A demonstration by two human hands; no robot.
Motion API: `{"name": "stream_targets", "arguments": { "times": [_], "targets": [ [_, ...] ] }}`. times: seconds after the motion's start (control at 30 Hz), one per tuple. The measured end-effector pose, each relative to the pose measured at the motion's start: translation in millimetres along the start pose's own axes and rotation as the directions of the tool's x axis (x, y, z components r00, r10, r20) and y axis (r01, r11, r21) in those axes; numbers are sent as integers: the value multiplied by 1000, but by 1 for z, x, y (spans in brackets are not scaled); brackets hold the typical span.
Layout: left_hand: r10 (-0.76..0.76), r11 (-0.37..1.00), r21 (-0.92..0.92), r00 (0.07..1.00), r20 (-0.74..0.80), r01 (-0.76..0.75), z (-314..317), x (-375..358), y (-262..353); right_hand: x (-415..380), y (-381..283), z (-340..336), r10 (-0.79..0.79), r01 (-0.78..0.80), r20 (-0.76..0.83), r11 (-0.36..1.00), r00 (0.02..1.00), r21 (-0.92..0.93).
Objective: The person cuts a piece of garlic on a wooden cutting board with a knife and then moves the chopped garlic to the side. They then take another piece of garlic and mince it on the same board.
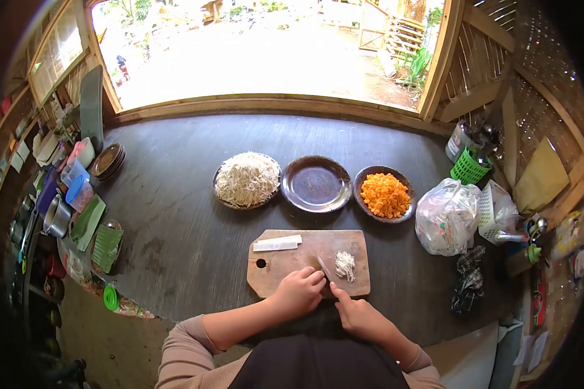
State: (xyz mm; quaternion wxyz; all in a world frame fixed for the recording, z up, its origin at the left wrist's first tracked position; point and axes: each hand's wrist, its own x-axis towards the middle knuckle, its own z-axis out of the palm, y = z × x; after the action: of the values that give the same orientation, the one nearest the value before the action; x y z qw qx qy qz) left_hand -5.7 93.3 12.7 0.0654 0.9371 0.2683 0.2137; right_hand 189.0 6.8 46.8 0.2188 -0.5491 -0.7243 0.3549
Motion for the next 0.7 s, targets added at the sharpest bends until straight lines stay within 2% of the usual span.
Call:
{"name": "stream_targets", "arguments": {
  "times": [0.5,0.7],
  "targets": [
    [-1,994,110,1000,5,0,-4,1,10,15,4,13,-68,51,-125,990,990,-133],
    [-1,992,123,1000,-16,2,1,0,7,9,5,14,-66,60,-142,997,988,-45]
  ]
}}
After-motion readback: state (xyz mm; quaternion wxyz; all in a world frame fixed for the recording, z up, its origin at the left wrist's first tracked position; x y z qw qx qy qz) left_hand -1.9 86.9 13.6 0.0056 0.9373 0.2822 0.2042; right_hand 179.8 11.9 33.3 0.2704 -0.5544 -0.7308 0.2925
